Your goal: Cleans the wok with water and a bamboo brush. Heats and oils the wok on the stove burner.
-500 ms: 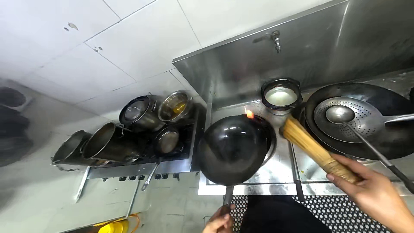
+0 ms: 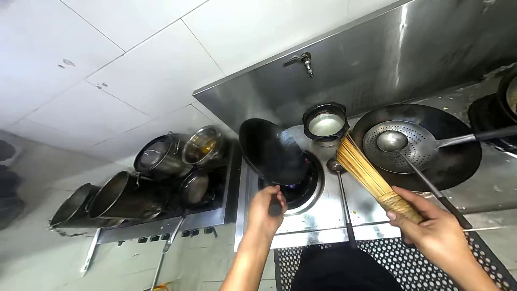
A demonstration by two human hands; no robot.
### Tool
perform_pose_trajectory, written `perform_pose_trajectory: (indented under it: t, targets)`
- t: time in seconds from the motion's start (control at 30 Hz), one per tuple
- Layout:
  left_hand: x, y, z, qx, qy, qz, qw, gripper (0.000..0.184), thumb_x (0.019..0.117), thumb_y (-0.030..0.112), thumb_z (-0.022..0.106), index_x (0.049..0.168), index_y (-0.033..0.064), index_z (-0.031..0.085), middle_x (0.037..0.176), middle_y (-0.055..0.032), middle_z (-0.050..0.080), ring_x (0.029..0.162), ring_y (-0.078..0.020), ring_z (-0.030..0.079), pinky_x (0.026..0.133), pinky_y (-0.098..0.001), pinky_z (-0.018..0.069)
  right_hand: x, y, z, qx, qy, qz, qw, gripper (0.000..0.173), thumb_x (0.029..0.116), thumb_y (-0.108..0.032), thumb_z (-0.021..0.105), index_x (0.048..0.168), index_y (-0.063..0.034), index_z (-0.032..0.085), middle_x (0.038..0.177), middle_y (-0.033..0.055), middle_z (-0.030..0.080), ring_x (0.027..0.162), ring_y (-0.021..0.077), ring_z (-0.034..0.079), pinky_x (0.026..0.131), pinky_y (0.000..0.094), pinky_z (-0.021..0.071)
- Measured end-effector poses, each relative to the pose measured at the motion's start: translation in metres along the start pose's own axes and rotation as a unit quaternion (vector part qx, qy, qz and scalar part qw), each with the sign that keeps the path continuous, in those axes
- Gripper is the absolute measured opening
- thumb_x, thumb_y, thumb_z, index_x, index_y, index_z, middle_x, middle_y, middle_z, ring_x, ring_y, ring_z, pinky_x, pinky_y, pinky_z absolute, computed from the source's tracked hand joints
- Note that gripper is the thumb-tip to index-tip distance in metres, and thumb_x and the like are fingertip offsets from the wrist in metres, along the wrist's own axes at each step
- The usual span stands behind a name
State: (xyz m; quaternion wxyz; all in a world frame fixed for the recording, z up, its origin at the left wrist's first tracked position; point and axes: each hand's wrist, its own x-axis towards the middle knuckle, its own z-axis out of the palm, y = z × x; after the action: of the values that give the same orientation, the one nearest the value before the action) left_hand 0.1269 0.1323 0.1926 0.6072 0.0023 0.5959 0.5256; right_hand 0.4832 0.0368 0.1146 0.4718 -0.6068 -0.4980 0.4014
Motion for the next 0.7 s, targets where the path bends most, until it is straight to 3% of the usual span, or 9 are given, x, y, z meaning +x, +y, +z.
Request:
perform_pose_trajectory:
  t: [0.2,0.33,0.4,0.57,0.7]
  targets:
    - [-0.013,-0.004,-0.010,-0.017,0.002,0.030,0.999,0.009,0.0975,0.009,0.057,0.104,0.0037,0.054,0.070,-0.0087,0.054,0.047,-0.0150,0.055,0.041,-0.0285,0.0522,-0.011,0.016,-0.019,0.029,0.010,0.024,0.999,0.055,0.0872,-0.028,0.080,0.139,-0.0232,0.065,0.104,0.0045,0.076,0.064,0.0220,0.071,0.044,0.0397,0.0603]
    - [-0.020,0.007,-0.052,-0.122,-0.072,-0.053,0.989,0.013,0.1012,0.016,0.052,0.099,0.0039,0.056,0.071,-0.0057,0.056,0.049,-0.0119,0.057,0.043,-0.0244,0.0526,-0.013,0.014,-0.023,0.087,0.006,0.035,0.996,0.045,0.0962,-0.025,0.071,0.139,-0.0146,0.064,0.104,0.0120,0.075,0.066,0.0292,0.073,0.040,0.0418,0.0588]
    - [-0.022,0.007,-0.076,-0.192,-0.100,-0.112,0.970,0.021,0.1016,0.020,0.051,0.105,0.0006,0.057,0.073,-0.0061,0.057,0.050,-0.0113,0.058,0.044,-0.0228,0.0537,-0.008,0.013,-0.021,0.114,-0.007,0.033,0.993,0.041,0.1005,-0.024,0.065,0.139,-0.0109,0.063,0.105,0.0153,0.075,0.067,0.0320,0.072,0.039,0.0425,0.0579]
    - [-0.012,-0.029,-0.122,-0.291,-0.153,-0.187,0.926,0.032,0.1020,0.022,0.048,0.117,-0.0042,0.057,0.079,-0.0085,0.061,0.054,-0.0122,0.061,0.047,-0.0212,0.0545,0.020,-0.014,-0.004,0.135,-0.029,0.029,0.990,0.038,0.1002,-0.022,0.062,0.137,-0.0122,0.066,0.102,0.0203,0.073,0.066,0.0349,0.071,0.040,0.0443,0.0579]
    - [-0.003,-0.059,-0.140,-0.307,-0.163,-0.209,0.914,0.031,0.1020,0.020,0.048,0.119,-0.0042,0.057,0.077,-0.0079,0.060,0.052,-0.0117,0.059,0.046,-0.0213,0.0538,0.048,-0.059,0.019,0.162,-0.056,-0.048,0.984,0.042,0.0995,-0.024,0.062,0.140,-0.0117,0.063,0.102,0.0222,0.071,0.066,0.0338,0.070,0.044,0.0415,0.0589]
